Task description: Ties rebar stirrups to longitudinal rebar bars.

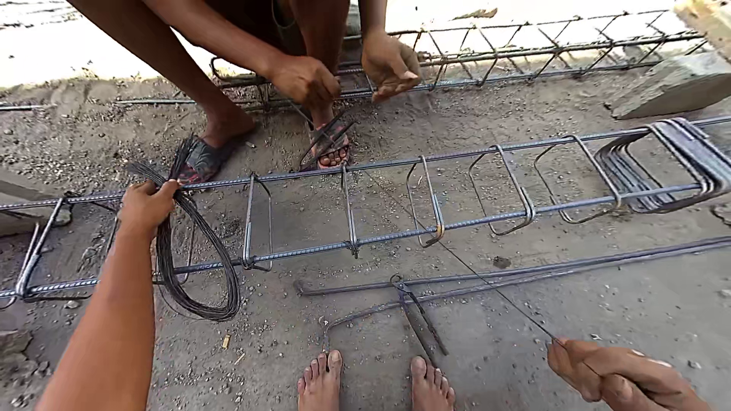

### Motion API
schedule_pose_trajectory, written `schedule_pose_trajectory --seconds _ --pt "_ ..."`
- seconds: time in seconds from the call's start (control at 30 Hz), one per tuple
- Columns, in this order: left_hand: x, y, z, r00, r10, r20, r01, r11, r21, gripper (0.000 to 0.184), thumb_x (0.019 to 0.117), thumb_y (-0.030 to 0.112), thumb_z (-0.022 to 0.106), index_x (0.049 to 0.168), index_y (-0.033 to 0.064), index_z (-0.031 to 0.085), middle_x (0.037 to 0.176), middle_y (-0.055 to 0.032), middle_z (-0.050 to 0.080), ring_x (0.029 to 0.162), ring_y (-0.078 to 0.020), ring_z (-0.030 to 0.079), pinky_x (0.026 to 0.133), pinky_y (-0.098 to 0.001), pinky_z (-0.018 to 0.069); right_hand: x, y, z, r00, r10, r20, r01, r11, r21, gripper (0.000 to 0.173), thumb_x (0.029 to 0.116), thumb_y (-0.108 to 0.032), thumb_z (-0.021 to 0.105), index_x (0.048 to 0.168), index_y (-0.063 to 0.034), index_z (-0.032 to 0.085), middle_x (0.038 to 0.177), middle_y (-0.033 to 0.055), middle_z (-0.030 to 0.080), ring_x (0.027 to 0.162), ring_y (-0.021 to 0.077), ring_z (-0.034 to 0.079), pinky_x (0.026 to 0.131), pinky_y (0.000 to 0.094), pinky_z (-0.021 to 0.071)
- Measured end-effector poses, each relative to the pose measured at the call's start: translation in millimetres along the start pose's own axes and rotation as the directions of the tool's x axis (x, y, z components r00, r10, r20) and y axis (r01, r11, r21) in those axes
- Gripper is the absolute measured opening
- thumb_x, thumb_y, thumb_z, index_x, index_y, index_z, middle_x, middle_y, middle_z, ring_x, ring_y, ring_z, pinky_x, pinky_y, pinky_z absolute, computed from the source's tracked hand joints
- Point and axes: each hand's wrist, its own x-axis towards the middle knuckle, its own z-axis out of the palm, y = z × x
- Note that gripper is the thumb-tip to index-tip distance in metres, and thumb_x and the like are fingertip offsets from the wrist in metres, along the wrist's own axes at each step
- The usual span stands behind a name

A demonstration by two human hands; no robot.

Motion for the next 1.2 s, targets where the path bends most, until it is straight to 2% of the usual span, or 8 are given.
schedule_pose_trajectory --seconds 0.2,0.3,0.4,0.47,0.57,0.67,0.8,1.2 --pt "-88 28 -26 0.969 0.183 -0.167 -0.210 0.964 -0.161 0.075 0.1027 0.064 0.042 0.150 0.0065 0.046 0.152 -0.0249 0.047 0.141 -0.0416 0.045 0.112 -0.0662 0.0352 39 25 27 0.990 -0.138 -0.024 0.137 0.989 -0.050 0.033 0.1086 -0.038 0.049 0.093 -0.0140 0.065 0.080 -0.0051 0.060 0.080 -0.0007 0.059 0.076 0.0159 0.0472" --pt "-202 64 -12 0.861 0.507 -0.035 -0.441 0.713 -0.545 0.085 0.0957 0.078 0.036 0.152 0.0148 0.043 0.153 0.0001 0.052 0.140 -0.0162 0.049 0.115 -0.0399 0.0415 73 51 75 0.971 -0.216 0.100 0.227 0.968 -0.111 0.034 0.1095 -0.031 0.049 0.093 -0.0056 0.064 0.078 0.0024 0.056 0.078 0.0043 0.055 0.073 0.0156 0.0444" --pt "-272 87 27 0.696 0.702 0.151 -0.235 0.422 -0.876 0.107 0.0812 0.088 0.045 0.159 0.0163 0.027 0.146 -0.0040 0.059 0.134 -0.0255 0.058 0.110 -0.0444 0.0486 97 73 125 0.944 -0.196 0.267 0.235 0.964 -0.124 0.031 0.1084 -0.025 0.052 0.096 -0.0025 0.069 0.081 0.0077 0.062 0.081 0.0135 0.060 0.077 0.0223 0.0495" --pt "-292 100 39 0.800 0.598 0.053 -0.200 0.348 -0.916 0.062 0.1029 0.065 0.035 0.141 0.0181 0.051 0.100 0.0038 0.075 0.086 -0.0137 0.073 0.082 -0.0309 0.0621 105 78 140 0.932 -0.176 0.317 0.212 0.974 -0.081 0.026 0.1068 -0.022 0.055 0.101 -0.0024 0.072 0.090 0.0103 0.065 0.087 0.0164 0.064 0.080 0.0257 0.0535" --pt "-290 111 36 0.940 0.340 -0.042 -0.130 0.241 -0.962 0.049 0.1134 0.033 0.014 0.090 0.0190 0.055 0.054 0.0124 0.045 0.040 -0.0002 0.042 0.041 -0.0148 0.0419 116 74 111 0.971 -0.239 -0.021 0.237 0.969 -0.071 0.029 0.1092 -0.027 0.051 0.120 -0.0055 0.067 0.122 0.0092 0.065 0.103 0.0098 0.068 0.089 0.0256 0.0595" --pt "-284 103 31 0.956 0.294 -0.003 -0.065 0.203 -0.977 0.053 0.1127 0.036 0.010 0.086 0.0191 0.052 0.053 0.0121 0.041 0.038 0.0008 0.035 0.038 -0.0131 0.0339 149 75 46 0.883 -0.170 -0.438 -0.106 0.836 -0.538 0.043 0.1065 -0.035 0.053 0.138 -0.0058 0.056 0.129 0.0125 0.064 0.100 0.0160 0.069 0.083 0.0353 0.0599" --pt "-289 100 45 0.955 0.294 0.034 -0.049 0.270 -0.962 0.052 0.1128 0.035 0.011 0.085 0.0192 0.053 0.053 0.0122 0.042 0.038 0.0013 0.034 0.038 -0.0133 0.0322 210 99 2 0.807 0.349 -0.477 -0.589 0.537 -0.604 0.071 0.1051 -0.053 0.049 0.152 -0.0005 0.039 0.122 0.0284 0.064 0.108 0.0475 0.065 0.091 0.0684 0.0498" --pt "-300 80 65 0.978 0.185 0.099 0.026 0.362 -0.932 0.051 0.1128 0.031 0.012 0.086 0.0165 0.053 0.054 0.0104 0.041 0.039 0.0001 0.035 0.040 -0.0138 0.0329 222 115 -4 0.773 0.448 -0.449 -0.622 0.400 -0.673 0.037 0.1121 -0.033 0.035 0.125 -0.0035 0.055 0.086 0.0225 0.067 0.083 0.0437 0.070 0.069 0.0606 0.0536"
